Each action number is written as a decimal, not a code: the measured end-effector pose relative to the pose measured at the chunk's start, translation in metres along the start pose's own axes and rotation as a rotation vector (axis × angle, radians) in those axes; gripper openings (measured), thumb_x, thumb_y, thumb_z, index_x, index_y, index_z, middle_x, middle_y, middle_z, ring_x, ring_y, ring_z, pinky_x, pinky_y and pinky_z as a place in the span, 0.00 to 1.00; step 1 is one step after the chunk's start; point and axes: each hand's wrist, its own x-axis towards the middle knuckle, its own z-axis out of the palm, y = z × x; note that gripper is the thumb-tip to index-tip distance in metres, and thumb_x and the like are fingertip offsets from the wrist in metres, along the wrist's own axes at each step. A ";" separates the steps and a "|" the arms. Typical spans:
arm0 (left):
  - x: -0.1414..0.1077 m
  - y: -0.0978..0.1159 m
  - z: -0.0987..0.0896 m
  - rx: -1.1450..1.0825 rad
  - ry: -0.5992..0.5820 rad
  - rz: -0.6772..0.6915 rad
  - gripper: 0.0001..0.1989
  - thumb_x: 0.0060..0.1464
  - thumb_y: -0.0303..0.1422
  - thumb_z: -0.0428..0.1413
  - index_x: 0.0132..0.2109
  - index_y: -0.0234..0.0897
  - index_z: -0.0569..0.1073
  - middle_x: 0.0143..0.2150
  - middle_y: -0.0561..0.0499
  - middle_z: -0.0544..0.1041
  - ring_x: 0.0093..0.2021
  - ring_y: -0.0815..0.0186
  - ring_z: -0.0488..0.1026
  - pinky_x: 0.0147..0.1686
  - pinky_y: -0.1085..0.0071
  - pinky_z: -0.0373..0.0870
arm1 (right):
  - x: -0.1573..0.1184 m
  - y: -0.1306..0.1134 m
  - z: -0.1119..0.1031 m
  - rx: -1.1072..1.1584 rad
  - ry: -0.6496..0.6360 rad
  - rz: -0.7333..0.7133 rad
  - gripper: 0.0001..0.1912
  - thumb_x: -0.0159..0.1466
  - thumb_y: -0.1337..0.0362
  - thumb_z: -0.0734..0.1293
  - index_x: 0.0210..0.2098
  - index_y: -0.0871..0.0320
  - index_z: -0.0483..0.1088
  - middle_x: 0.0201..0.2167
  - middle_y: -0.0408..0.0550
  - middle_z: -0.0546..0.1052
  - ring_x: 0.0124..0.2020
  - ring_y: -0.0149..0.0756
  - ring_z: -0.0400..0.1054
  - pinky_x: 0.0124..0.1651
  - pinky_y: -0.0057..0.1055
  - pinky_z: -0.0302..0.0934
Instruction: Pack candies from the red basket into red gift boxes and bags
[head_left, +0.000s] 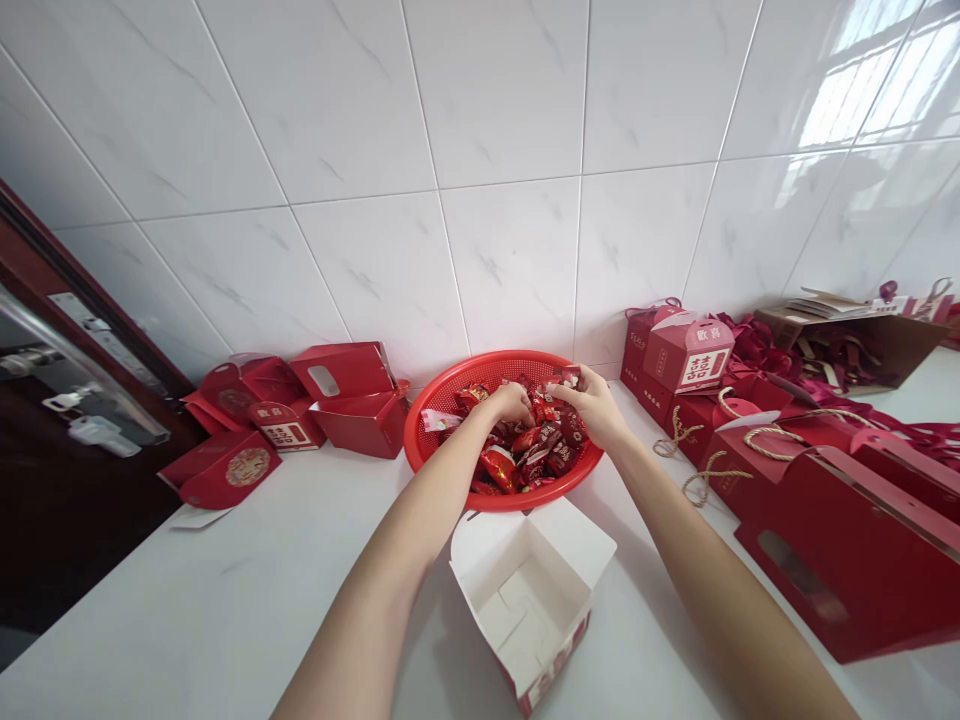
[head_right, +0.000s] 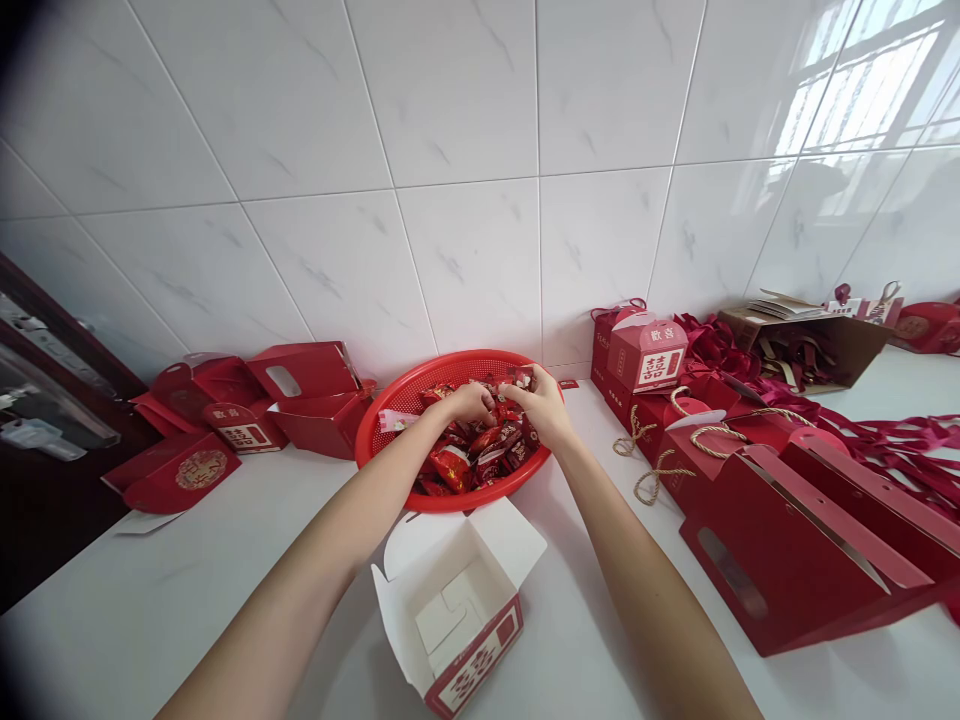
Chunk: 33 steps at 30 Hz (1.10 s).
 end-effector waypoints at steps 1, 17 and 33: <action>-0.002 0.003 -0.003 -0.071 0.009 0.033 0.08 0.38 0.31 0.69 0.25 0.40 0.76 0.23 0.54 0.76 0.33 0.62 0.73 0.32 0.69 0.66 | 0.000 0.000 0.000 0.014 0.002 0.000 0.20 0.45 0.56 0.78 0.32 0.55 0.70 0.25 0.40 0.73 0.29 0.35 0.69 0.34 0.33 0.65; -0.033 0.042 -0.024 -0.934 0.005 0.312 0.18 0.35 0.38 0.72 0.33 0.33 0.81 0.33 0.49 0.81 0.33 0.66 0.76 0.40 0.68 0.70 | 0.002 0.000 0.002 0.144 0.094 0.026 0.22 0.42 0.55 0.79 0.34 0.56 0.72 0.29 0.43 0.79 0.31 0.38 0.73 0.39 0.36 0.68; -0.033 0.041 -0.024 -0.807 0.133 0.431 0.17 0.36 0.43 0.70 0.29 0.33 0.81 0.30 0.49 0.82 0.33 0.63 0.77 0.41 0.66 0.71 | 0.002 -0.001 0.002 0.095 0.131 -0.023 0.18 0.45 0.57 0.76 0.32 0.56 0.71 0.28 0.40 0.77 0.31 0.36 0.71 0.39 0.35 0.67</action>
